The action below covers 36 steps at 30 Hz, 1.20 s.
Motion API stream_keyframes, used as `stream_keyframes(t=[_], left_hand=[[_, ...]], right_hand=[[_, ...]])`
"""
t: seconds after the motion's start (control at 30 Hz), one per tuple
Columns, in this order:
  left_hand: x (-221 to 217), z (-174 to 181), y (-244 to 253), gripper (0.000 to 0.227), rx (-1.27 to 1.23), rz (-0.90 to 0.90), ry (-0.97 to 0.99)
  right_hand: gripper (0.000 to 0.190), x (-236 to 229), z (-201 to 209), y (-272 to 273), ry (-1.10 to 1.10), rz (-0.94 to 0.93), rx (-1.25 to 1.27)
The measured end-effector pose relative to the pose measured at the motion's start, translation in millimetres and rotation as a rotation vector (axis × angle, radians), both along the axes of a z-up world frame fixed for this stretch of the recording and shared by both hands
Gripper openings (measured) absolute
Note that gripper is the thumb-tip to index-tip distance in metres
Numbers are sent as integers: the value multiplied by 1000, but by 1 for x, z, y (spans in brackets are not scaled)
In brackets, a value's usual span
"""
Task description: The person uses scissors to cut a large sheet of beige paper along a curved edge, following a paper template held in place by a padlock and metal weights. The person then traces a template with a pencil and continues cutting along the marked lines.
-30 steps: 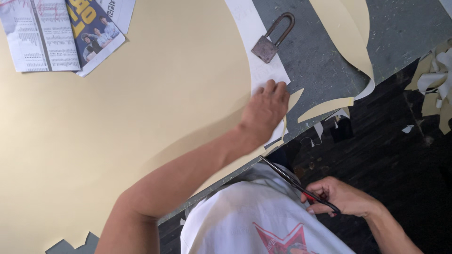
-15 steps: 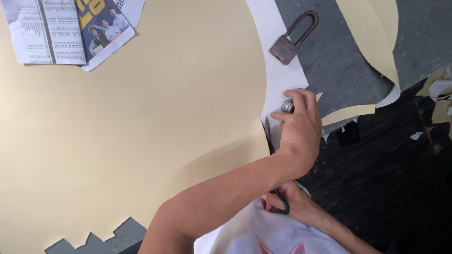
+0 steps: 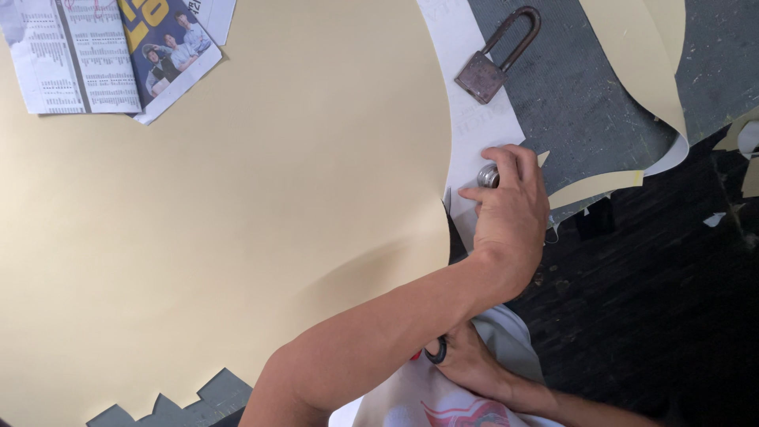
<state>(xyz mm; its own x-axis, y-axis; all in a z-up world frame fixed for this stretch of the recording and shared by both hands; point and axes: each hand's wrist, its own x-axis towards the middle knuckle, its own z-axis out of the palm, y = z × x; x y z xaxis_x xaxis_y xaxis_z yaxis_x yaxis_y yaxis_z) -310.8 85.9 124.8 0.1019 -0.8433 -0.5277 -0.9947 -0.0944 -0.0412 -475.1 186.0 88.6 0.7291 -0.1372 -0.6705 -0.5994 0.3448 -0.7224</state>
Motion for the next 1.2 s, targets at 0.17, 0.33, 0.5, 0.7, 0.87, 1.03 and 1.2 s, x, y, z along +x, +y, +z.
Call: stream_keyframes(t=[0.17, 0.33, 0.5, 0.7, 0.87, 1.03, 1.2], left_hand=[[3, 3, 0, 57, 18, -17, 29], [5, 4, 1, 58, 17, -26, 38], [5, 4, 1, 56, 4, -9, 41], [8, 7, 1, 61, 8, -21, 44], [12, 9, 2, 66, 39, -110, 59], [14, 12, 1, 66, 25, -24, 87], [20, 17, 0, 72, 73, -97, 115]], right_hand=[[18, 3, 1, 2, -30, -27, 29], [17, -3, -7, 10, 9, -19, -7], [21, -9, -18, 16, 1, 25, -110], [25, -9, -20, 21, -73, 3, -157], [26, -9, -17, 24, 21, -13, -162], [27, -11, -26, 19, 23, -39, -130], [30, -11, -31, 13, 13, -15, -243]])
